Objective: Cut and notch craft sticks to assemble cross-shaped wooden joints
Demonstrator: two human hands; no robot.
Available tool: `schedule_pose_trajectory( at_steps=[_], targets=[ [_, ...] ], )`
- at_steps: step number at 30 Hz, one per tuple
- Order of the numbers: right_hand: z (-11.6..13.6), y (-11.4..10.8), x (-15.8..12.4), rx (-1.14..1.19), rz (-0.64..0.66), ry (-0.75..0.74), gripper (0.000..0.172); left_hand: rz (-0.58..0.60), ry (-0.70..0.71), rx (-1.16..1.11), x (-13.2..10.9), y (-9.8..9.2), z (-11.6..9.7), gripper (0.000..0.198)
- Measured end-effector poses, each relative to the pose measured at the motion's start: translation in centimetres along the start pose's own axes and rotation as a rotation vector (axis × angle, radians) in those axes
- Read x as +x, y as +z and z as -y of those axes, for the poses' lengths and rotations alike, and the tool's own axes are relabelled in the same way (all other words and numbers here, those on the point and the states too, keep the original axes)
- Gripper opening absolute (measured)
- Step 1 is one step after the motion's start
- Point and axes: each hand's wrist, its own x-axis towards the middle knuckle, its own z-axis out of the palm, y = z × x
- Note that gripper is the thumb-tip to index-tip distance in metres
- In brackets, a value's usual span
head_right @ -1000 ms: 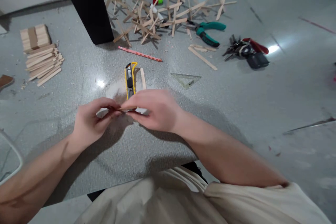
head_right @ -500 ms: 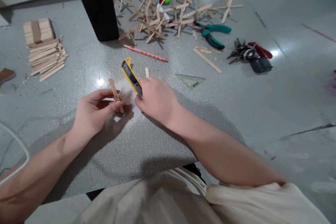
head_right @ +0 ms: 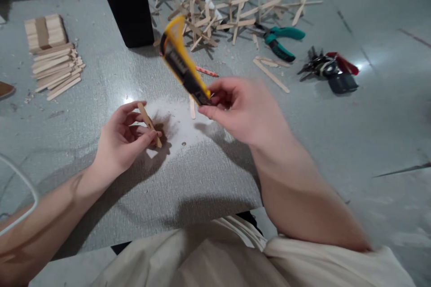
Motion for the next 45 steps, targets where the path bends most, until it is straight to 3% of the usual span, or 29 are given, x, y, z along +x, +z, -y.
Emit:
schedule_pose_trajectory(
  at_steps=[2, 3, 6, 8, 11, 13, 16, 19, 22, 28, 45],
  targets=[
    [0.3, 0.4, 0.0, 0.286, -0.060, 0.062, 0.027, 0.047, 0.043, 0.107, 0.0, -0.1, 0.4, 0.077],
    [0.6, 0.8, 0.0, 0.403, -0.090, 0.097, 0.034, 0.081, 0.064, 0.187, -0.1, -0.2, 0.4, 0.078],
    [1.1, 2.9, -0.5, 0.590, -0.150, 0.140, 0.055, 0.135, 0.145, 0.460, -0.3, -0.3, 0.2, 0.047],
    [1.0, 4.2, -1.0, 0.583, -0.182, 0.101, 0.051, 0.118, 0.225, 0.650, -0.5, -0.3, -0.1, 0.032],
    [0.4, 5.4, -1.6, 0.404, -0.187, 0.031, 0.031, 0.080, 0.339, 0.894, -0.7, -0.5, -0.5, 0.028],
    [0.0, 5.6, -1.7, 0.271, -0.179, -0.014, 0.019, 0.080, 0.371, 0.988, -0.3, -0.9, -0.7, 0.025],
    [-0.1, 5.7, -1.3, 0.171, -0.153, -0.093, 0.015, 0.124, 0.440, 1.063, 0.9, -1.9, -0.9, 0.025],
    [0.4, 5.9, -1.3, 0.146, -0.112, -0.106, 0.015, 0.242, 0.554, 1.062, 2.4, -3.1, -0.8, 0.023],
    [0.9, 6.1, -1.8, 0.135, -0.065, -0.045, 0.016, 0.297, 0.546, 0.967, 3.1, -3.7, -0.3, 0.020],
    [1.2, 6.7, -2.3, 0.123, 0.021, -0.013, 0.020, 0.313, 0.458, 0.826, 3.2, -3.8, 0.1, 0.015],
    [1.4, 6.3, -1.2, 0.218, 0.193, -0.041, 0.013, 0.322, 0.381, 0.836, 3.0, -3.8, -0.4, 0.011]
  ],
)
